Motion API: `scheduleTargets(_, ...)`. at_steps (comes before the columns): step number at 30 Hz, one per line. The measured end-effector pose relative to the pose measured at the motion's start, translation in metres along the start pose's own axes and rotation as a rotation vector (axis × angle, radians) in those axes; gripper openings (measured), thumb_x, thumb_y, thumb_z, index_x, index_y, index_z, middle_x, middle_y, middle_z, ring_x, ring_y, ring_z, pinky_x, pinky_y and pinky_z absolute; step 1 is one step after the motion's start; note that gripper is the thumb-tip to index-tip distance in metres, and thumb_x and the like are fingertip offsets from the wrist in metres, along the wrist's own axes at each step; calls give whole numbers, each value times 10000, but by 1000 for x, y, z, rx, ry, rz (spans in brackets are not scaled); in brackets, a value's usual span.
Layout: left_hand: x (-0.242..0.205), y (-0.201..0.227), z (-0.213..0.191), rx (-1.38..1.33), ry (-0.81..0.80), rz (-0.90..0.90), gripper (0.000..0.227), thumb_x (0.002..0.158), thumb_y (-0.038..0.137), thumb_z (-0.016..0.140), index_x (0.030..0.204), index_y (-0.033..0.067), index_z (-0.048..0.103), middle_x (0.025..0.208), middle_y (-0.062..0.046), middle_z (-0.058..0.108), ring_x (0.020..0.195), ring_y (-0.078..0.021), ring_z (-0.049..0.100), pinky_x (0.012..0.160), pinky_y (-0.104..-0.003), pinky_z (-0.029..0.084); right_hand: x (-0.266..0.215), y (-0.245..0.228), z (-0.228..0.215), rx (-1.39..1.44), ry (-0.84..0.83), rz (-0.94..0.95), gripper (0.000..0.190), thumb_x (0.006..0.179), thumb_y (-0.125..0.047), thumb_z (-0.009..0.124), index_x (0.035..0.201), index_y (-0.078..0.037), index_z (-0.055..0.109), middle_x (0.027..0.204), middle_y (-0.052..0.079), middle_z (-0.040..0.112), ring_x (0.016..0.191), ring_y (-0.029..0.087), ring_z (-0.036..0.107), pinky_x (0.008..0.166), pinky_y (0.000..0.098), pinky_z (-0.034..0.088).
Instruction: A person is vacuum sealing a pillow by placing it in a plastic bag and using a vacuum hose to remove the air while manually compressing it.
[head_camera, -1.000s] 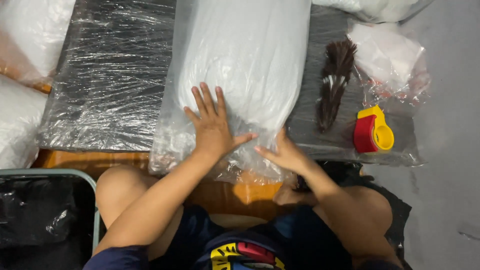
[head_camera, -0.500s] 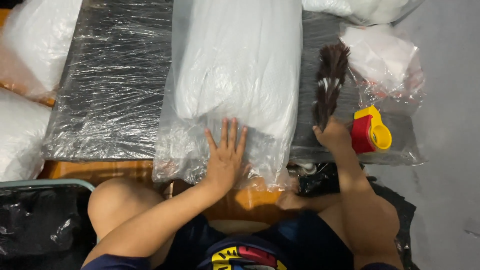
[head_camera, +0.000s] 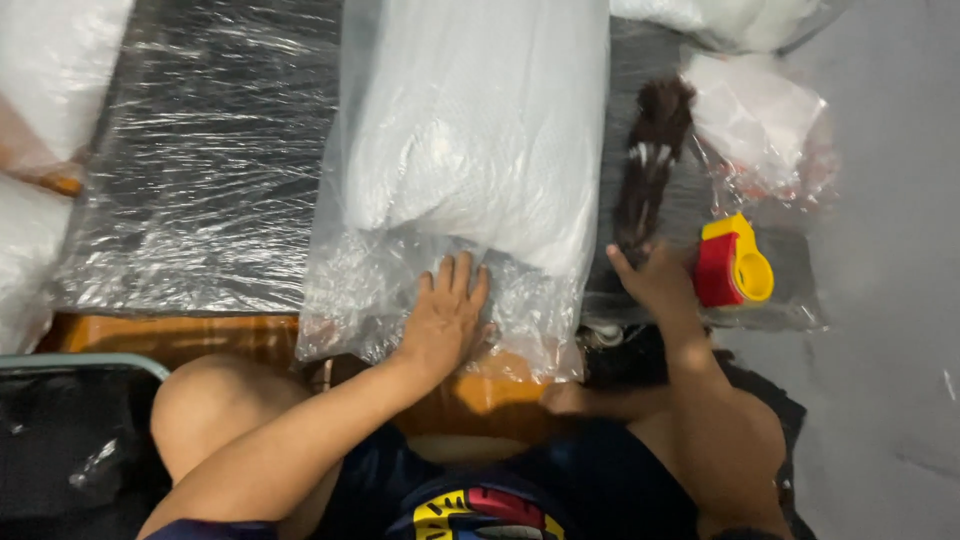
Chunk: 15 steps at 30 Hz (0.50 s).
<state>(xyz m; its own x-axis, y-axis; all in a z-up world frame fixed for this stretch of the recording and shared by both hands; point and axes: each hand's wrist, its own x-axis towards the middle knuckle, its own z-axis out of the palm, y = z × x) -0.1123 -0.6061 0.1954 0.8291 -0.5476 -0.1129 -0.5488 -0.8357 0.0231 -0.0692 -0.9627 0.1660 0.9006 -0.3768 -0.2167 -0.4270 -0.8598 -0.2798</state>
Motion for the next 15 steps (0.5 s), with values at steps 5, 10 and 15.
scheduleTargets(5, -1, 3, -8, 26, -32, 1, 890, 907, 600, 595, 1557, 45, 347, 1564, -303, 327, 1425, -439, 337, 1016, -562, 349, 36, 17, 28, -302, 906, -398, 643, 862, -703, 818, 950, -84, 667, 646, 20, 664, 640, 227, 733, 552, 305, 575)
scheduleTargets(10, -1, 9, -20, 35, -74, -16, 899, 916, 583, 608, 1570, 30, 336, 1586, -312, 299, 1444, -449, 319, 1043, -560, 334, 75, 19, 23, -145, 249, -22, 431, 961, -385, 674, 1188, -18, 678, 994, 204, 732, 998, 370, 726, 835, 486, 585)
scheduleTargets(15, -5, 10, -25, 44, -122, -11, 919, 924, 581, 609, 1588, 27, 298, 1611, -320, 252, 1469, -455, 282, 1063, -562, 315, 96, 25, 20, 28, 107, 245, 541, 964, -439, 642, 1331, -44, 593, 1204, 223, 690, 1151, 379, 671, 913, 516, 558)
